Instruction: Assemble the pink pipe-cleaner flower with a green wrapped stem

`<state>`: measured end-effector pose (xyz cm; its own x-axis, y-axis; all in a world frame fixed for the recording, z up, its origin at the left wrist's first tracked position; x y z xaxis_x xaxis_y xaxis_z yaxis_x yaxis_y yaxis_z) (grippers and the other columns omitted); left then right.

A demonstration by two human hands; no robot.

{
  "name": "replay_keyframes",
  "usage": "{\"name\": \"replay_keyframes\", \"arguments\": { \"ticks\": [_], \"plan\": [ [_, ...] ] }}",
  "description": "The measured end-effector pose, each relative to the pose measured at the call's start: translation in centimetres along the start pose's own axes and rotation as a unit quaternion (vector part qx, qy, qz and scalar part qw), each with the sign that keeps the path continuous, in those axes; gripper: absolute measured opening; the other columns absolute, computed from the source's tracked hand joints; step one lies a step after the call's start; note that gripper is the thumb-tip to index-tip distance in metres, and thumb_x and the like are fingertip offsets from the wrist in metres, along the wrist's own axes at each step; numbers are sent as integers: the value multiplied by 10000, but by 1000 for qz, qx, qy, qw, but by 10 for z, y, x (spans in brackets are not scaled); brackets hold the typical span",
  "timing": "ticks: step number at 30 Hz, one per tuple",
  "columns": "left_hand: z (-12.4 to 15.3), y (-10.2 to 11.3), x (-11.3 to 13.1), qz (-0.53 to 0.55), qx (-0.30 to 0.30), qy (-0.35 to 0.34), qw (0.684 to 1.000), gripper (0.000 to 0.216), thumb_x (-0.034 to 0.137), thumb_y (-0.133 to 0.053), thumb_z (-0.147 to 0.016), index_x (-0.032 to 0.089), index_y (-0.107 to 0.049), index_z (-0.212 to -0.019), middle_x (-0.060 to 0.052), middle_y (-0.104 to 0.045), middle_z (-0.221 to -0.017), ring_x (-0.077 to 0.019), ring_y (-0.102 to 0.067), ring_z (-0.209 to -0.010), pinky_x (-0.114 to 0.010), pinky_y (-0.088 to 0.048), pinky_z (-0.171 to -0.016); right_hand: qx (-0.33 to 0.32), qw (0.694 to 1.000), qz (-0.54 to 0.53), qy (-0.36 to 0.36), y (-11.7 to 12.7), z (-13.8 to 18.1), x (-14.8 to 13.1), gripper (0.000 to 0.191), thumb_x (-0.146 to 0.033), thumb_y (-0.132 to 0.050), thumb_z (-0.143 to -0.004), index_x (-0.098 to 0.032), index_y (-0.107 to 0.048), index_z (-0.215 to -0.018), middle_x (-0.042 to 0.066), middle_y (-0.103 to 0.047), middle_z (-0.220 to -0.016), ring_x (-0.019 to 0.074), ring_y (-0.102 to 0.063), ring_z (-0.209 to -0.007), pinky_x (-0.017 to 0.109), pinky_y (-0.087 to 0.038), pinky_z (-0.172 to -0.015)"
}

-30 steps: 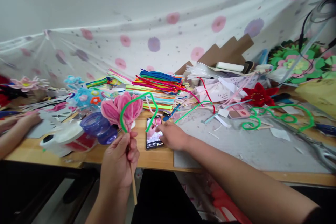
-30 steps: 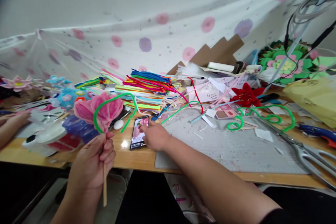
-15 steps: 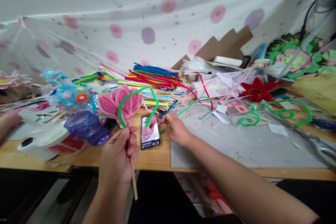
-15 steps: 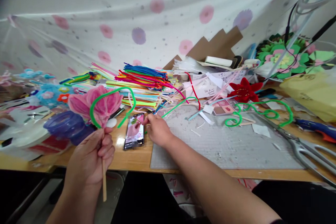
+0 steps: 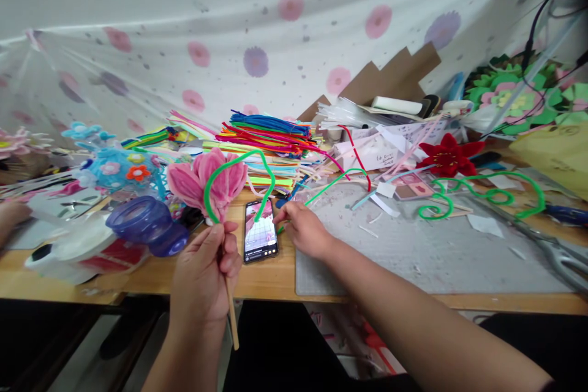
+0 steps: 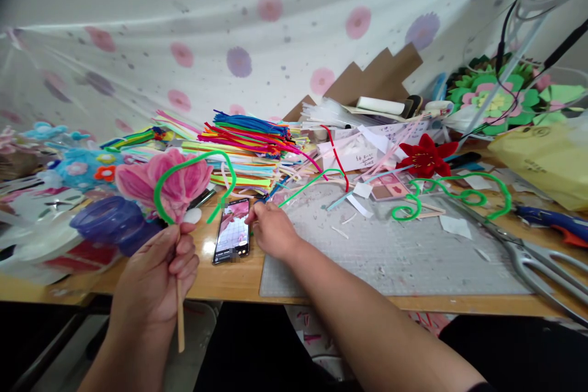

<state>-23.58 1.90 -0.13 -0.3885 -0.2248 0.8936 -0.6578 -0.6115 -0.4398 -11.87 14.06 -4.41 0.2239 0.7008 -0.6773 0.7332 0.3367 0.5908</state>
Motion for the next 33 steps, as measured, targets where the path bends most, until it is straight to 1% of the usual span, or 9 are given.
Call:
{"name": "replay_keyframes", "arguments": {
  "ticks": [11,17,20,22,25,27,28,30,33],
  "plan": [
    [-2,4,1,2,5,-1,1000,129,217,-678,-683,98,-657,-730,43,-503,-478,-9,-354,-335,-108,-266,-326,-69,995,55,39,-17,2,-8,286,-69,-500,-738,-194,-530,-993,46,-613,-974,197,-483,-968,322,-395,-857],
    [-1,6,2,4,2,-5,1000,166,230,-709,-644,97,-659,-729,44,-503,-476,-8,-346,-334,-111,-260,-321,-63,994,71,49,-20,2,-8,280,-87,-527,-730,-198,-552,-985,44,-608,-894,211,-487,-921,341,-405,-817],
    [0,5,1,-1,-2,-5,1000,186,246,-723,-631,98,-655,-720,43,-504,-475,-10,-348,-334,-113,-257,-318,-34,996,62,62,-16,1,-11,237,-92,-558,-719,-200,-567,-930,33,-615,-843,200,-507,-867,329,-419,-789],
    [2,3,-1,-6,-6,-6,1000,199,264,-726,-640,99,-653,-723,44,-503,-478,-9,-348,-336,-114,-256,-320,16,996,50,69,-2,2,-21,162,-106,-539,-760,-192,-558,-896,36,-621,-849,185,-518,-855,310,-427,-772],
    [9,-5,-8,-16,-20,8,1000,207,277,-728,-653,102,-644,-727,49,-499,-486,-6,-343,-338,-115,-250,-324,113,990,34,79,36,9,-49,105,-165,-438,-873,-187,-541,-862,47,-620,-833,172,-525,-844,315,-427,-766],
    [15,-13,-16,-28,-38,22,999,213,290,-724,-667,104,-635,-722,51,-494,-486,-5,-338,-337,-117,-240,-323,167,976,42,132,66,18,-76,141,-179,-418,-900,-199,-557,-902,44,-631,-867,165,-533,-845,332,-421,-790],
    [19,-18,-20,-35,-47,29,998,220,302,-720,-676,106,-630,-719,51,-491,-484,-5,-336,-335,-118,-234,-322,189,961,66,190,80,23,-91,150,-172,-440,-895,-214,-575,-945,44,-640,-926,168,-537,-869,344,-419,-806],
    [28,-28,-31,-54,-72,48,995,240,331,-709,-694,109,-622,-720,52,-487,-482,-3,-334,-327,-120,-223,-322,188,931,145,277,99,31,-114,201,-173,-482,-889,-263,-604,-1021,38,-612,-1114,191,-510,-996,377,-403,-872],
    [42,-45,-47,-89,-117,80,986,257,361,-687,-717,114,-616,-727,54,-481,-483,-3,-329,-316,-125,-220,-323,116,901,276,313,117,33,-120,193,-219,-500,-899,-290,-650,-997,14,-521,-1276,244,-412,-1141,436,-353,-954]
  ]
}}
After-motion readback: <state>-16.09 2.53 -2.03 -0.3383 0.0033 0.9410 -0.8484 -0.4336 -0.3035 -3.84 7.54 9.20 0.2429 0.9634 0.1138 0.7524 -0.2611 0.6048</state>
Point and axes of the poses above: each hand's wrist, its own z-axis away from the middle knuckle, its own y-axis out of the back of the hand, x = y × z, the point moved 6 cm from there along -z, towards the middle knuckle
